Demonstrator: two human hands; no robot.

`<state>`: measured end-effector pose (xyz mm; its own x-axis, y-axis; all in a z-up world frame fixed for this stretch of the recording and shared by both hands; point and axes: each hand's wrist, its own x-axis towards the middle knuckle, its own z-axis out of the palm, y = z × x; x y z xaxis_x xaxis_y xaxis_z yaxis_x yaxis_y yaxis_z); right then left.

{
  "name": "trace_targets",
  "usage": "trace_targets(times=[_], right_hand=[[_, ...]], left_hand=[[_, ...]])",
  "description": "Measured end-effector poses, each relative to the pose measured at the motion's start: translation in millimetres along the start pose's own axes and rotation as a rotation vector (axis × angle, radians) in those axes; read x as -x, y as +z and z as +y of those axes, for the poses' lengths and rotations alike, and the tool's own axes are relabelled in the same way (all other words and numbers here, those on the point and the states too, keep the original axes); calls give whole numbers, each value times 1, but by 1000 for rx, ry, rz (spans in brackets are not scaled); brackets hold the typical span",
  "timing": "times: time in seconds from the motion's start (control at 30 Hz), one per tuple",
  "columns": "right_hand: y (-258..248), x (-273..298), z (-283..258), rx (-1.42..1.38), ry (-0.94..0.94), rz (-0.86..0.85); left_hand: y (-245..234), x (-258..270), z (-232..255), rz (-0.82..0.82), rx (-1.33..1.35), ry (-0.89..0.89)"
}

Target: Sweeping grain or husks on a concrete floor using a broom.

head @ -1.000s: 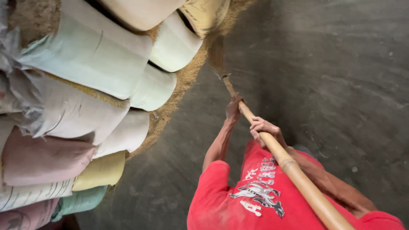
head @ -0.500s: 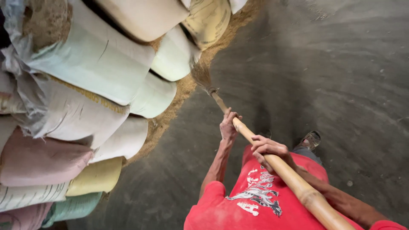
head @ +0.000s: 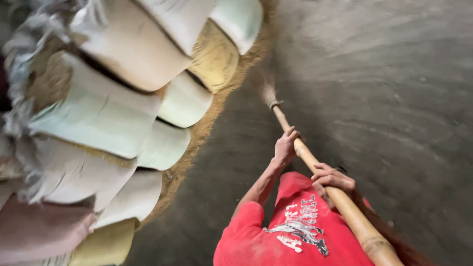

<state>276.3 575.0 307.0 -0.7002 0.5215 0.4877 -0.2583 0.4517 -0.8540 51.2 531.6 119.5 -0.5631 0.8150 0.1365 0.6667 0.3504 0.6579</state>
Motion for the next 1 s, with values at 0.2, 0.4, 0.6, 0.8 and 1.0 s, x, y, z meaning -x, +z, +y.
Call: trace_targets(times=[0.2, 0.4, 0.6, 0.8, 1.0], right_hand=[[-59, 57, 71, 43, -42, 224], [-101, 59, 63, 101, -163, 533], [-141, 48, 44, 361, 117, 572], [-150, 41, 60, 332, 105, 711], [-142, 21, 93, 343, 146, 711]], left_hand=[[93, -55, 47, -223, -4, 315], [211, -101, 95, -363, 69, 573], [299, -129, 138, -578, 132, 536], [344, -138, 153, -618, 189, 704], [361, -159, 127, -700, 174, 584]])
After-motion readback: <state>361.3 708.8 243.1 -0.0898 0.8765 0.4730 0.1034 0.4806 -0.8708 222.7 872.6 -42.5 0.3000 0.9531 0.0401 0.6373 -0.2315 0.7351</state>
